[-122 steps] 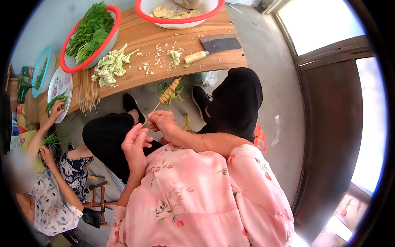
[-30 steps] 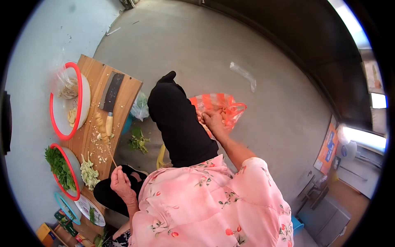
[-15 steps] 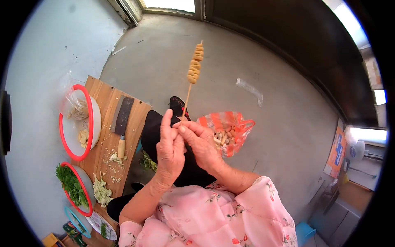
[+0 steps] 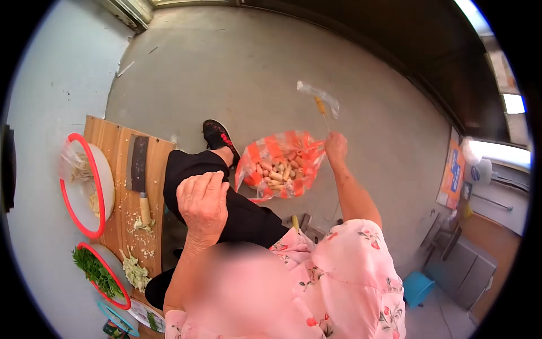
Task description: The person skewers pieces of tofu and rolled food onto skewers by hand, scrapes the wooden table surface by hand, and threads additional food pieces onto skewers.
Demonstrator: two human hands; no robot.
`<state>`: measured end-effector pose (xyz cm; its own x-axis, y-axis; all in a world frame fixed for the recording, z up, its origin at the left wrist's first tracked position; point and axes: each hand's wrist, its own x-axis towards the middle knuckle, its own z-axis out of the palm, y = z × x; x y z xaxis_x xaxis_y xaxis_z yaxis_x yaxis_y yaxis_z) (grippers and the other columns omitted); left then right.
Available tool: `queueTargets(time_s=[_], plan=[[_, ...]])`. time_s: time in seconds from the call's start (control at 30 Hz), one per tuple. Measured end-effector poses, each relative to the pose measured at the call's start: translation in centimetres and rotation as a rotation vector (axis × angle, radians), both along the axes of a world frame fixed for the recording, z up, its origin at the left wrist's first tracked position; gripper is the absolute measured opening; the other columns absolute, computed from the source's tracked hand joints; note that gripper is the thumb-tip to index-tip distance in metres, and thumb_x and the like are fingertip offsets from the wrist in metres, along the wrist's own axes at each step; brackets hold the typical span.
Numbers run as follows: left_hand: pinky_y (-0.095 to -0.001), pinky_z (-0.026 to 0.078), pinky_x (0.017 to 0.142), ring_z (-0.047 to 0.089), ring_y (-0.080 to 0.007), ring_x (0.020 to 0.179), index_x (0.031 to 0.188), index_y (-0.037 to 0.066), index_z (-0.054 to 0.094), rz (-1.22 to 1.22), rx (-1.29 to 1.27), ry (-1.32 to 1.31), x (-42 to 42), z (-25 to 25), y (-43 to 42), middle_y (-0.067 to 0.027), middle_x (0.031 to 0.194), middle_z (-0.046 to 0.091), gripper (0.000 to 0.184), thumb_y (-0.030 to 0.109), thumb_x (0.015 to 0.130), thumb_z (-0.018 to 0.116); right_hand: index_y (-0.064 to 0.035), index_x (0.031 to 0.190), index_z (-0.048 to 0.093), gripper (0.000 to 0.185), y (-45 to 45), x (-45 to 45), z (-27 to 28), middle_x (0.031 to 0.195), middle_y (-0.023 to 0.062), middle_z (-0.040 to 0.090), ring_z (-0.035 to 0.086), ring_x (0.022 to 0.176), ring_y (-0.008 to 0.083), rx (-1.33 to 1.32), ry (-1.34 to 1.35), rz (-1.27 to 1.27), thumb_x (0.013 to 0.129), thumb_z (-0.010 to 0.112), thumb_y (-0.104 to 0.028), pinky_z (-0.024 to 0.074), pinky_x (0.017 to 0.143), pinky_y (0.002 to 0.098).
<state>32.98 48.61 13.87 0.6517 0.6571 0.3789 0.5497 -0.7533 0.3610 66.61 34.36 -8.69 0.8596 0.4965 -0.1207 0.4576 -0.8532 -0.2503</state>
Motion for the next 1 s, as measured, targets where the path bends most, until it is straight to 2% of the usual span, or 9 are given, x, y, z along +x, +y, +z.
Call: queueTargets(time_s=[0.07, 0.13, 0.27, 0.47, 0.53, 0.67, 0.87, 0.97, 1.0], plan=[[-0.0377, 0.043, 0.078, 0.057, -0.0244, 0.083, 0.094, 0.001, 0.063, -0.018, -0.009, -0.017, 0.4, 0.0, 0.1, -0.0076, 0.087, 0.061, 0.027, 0.009, 0.068, 0.069, -0.0037, 0.079, 0.063, 0.021, 0.2, 1.0, 0.1, 0.084, 0.0199, 0.062, 0.059, 0.078, 0.0420, -0.067, -0.007, -0.044, 0.079, 0.049, -0.019, 0.0484, 0.068, 0.0486], [-0.0362, 0.043, 0.074, 0.058, -0.0235, 0.078, 0.093, 0.001, 0.064, 0.009, -0.018, -0.012, 0.9, 0.1, 0.5, -0.0066, 0.082, 0.061, 0.026, 0.009, 0.069, 0.070, -0.0049, 0.076, 0.063, 0.018, 0.2, 2.7, -0.8, 0.084, 0.0190, 0.062, 0.060, 0.077, 0.0406, -0.069, -0.118, 0.084, 0.078, 0.051, -0.017, 0.0499, 0.067, 0.0470], [-0.0353, 0.043, 0.072, 0.058, -0.0231, 0.076, 0.093, 0.001, 0.063, -0.019, -0.047, -0.012, 1.3, 0.3, 0.8, -0.0069, 0.081, 0.061, 0.026, 0.010, 0.070, 0.069, -0.0061, 0.072, 0.063, 0.015, 2.7, 3.8, -0.5, 0.080, 0.0185, 0.063, 0.061, 0.076, 0.0393, -0.079, -0.141, 0.002, 0.077, 0.051, -0.015, 0.0505, 0.066, 0.0464], [-0.0351, 0.043, 0.070, 0.058, -0.0225, 0.073, 0.092, 0.000, 0.064, -0.025, -0.049, -0.010, 1.6, 0.3, 1.1, -0.0075, 0.079, 0.061, 0.024, 0.011, 0.072, 0.069, -0.0041, 0.077, 0.064, 0.022, 5.0, 5.0, -1.1, 0.081, 0.0195, 0.063, 0.062, 0.078, 0.0389, -0.150, -0.086, -0.076, 0.080, 0.047, -0.017, 0.0506, 0.068, 0.0470], [-0.0349, 0.043, 0.069, 0.058, -0.0224, 0.072, 0.091, 0.000, 0.064, -0.030, -0.062, -0.010, 1.7, 0.3, 1.2, -0.0072, 0.078, 0.061, 0.023, 0.011, 0.072, 0.069, -0.0061, 0.085, 0.064, 0.022, 5.5, 5.5, -1.6, 0.088, 0.0192, 0.063, 0.060, 0.083, 0.0406, -0.218, -0.017, -0.095, 0.083, 0.045, -0.018, 0.0500, 0.072, 0.0466], [-0.0345, 0.043, 0.069, 0.058, -0.0224, 0.071, 0.091, 0.000, 0.064, -0.028, -0.056, -0.015, 1.5, 0.2, 1.2, -0.0071, 0.078, 0.062, 0.023, 0.011, 0.072, 0.069, -0.0069, 0.086, 0.064, 0.022, 5.7, 5.6, -2.0, 0.091, 0.0178, 0.063, 0.060, 0.085, 0.0396, -0.242, 0.012, -0.054, 0.083, 0.046, -0.018, 0.0499, 0.073, 0.0461], [-0.0334, 0.043, 0.069, 0.058, -0.0216, 0.071, 0.091, 0.000, 0.064, -0.020, -0.049, -0.031, 1.5, 0.2, 1.2, -0.0066, 0.078, 0.062, 0.022, 0.010, 0.072, 0.069, -0.0058, 0.086, 0.066, 0.023, 5.9, 2.6, 0.7, 0.088, 0.0155, 0.064, 0.062, 0.083, 0.0348, -0.374, 0.055, 0.186, 0.081, 0.046, -0.015, 0.0504, 0.075, 0.0414], [-0.0330, 0.043, 0.069, 0.058, -0.0214, 0.071, 0.090, 0.000, 0.064, -0.014, -0.055, -0.034, 1.4, 0.2, 1.1, -0.0065, 0.078, 0.062, 0.021, 0.010, 0.072, 0.068, -0.0084, 0.095, 0.065, 0.021, 4.6, 0.9, 0.5, 0.087, 0.0160, 0.064, 0.059, 0.085, 0.0360, -0.286, 0.207, 0.336, 0.079, 0.054, -0.017, 0.0497, 0.072, 0.0425], [-0.0329, 0.043, 0.069, 0.058, -0.0217, 0.071, 0.091, 0.001, 0.064, -0.007, -0.064, -0.034, 1.3, 0.2, 1.0, -0.0067, 0.078, 0.062, 0.021, 0.009, 0.072, 0.068, -0.0073, 0.095, 0.065, 0.021, 4.2, 0.2, 0.4, 0.080, 0.0137, 0.063, 0.059, 0.074, 0.0307, -0.075, 0.209, 0.404, 0.080, 0.055, -0.017, 0.0482, 0.063, 0.0389]])
